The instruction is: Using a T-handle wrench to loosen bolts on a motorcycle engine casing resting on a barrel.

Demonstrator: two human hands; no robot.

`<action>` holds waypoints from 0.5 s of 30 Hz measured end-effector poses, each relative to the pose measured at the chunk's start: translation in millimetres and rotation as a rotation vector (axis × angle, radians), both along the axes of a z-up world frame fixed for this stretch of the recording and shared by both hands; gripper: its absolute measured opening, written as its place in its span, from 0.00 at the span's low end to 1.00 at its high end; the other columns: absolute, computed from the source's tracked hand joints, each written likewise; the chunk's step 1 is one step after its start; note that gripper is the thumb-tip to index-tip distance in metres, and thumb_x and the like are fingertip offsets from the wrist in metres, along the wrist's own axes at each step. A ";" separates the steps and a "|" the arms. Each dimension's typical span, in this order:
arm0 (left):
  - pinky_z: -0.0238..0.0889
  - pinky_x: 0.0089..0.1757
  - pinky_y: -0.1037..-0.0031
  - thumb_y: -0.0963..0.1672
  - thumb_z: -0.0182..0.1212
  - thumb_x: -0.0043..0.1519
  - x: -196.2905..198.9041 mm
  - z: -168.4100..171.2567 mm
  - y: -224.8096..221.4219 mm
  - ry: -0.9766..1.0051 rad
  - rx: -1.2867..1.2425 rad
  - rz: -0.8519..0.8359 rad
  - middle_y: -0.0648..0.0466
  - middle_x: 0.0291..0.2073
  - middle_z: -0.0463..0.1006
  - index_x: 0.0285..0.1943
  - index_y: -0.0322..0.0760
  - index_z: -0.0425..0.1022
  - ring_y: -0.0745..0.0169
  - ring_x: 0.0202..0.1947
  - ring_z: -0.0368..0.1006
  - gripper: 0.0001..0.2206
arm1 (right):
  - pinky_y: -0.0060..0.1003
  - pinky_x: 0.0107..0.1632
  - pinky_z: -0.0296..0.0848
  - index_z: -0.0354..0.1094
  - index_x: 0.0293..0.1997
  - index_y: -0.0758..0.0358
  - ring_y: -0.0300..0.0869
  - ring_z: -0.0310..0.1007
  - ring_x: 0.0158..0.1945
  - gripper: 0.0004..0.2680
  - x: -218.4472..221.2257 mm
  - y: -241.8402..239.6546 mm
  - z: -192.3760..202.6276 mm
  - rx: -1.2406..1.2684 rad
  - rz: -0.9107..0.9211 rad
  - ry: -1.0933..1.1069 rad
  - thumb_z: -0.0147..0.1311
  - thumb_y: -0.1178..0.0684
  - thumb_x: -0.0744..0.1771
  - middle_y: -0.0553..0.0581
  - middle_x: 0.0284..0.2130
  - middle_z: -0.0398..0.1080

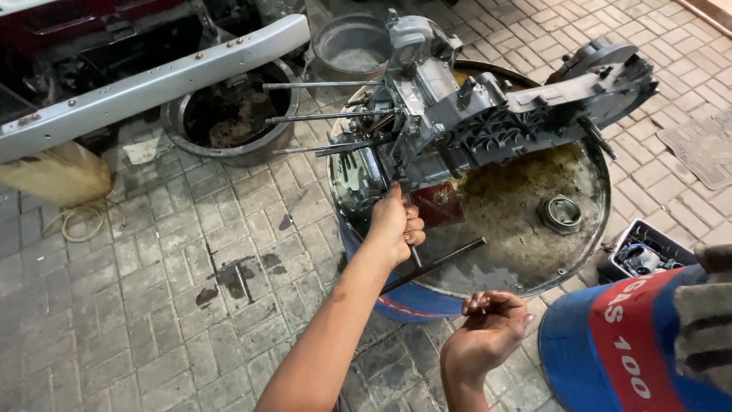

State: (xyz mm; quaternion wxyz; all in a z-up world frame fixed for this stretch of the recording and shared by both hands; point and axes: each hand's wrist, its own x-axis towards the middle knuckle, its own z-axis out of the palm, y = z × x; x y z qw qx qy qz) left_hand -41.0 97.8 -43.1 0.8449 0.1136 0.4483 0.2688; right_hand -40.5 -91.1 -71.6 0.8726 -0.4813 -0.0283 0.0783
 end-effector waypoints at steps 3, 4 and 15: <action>0.28 0.17 0.77 0.54 0.41 0.75 -6.6 -9.6 2.5 -0.014 0.023 -0.030 0.60 0.18 0.50 0.38 0.46 0.52 0.72 0.13 0.38 0.16 | 0.36 0.32 0.57 0.61 0.37 0.61 0.42 0.60 0.30 0.17 -8.6 0.3 -1.3 -0.011 -0.014 -0.019 0.40 0.36 0.71 0.55 0.28 0.58; 0.28 0.17 0.77 0.54 0.41 0.75 -5.2 -11.4 8.0 -0.013 0.032 -0.041 0.60 0.18 0.50 0.38 0.46 0.52 0.72 0.13 0.38 0.16 | 0.36 0.32 0.57 0.61 0.37 0.61 0.42 0.60 0.30 0.17 -8.1 5.7 -1.9 -0.002 -0.026 -0.018 0.40 0.36 0.71 0.55 0.28 0.58; 0.28 0.18 0.78 0.56 0.40 0.75 -39.3 -24.2 20.2 0.015 0.099 -0.129 0.62 0.19 0.49 0.34 0.47 0.53 0.74 0.15 0.37 0.19 | 0.35 0.34 0.58 0.60 0.39 0.60 0.40 0.59 0.32 0.18 -53.9 43.8 4.3 -0.029 0.015 -0.007 0.36 0.35 0.71 0.54 0.30 0.59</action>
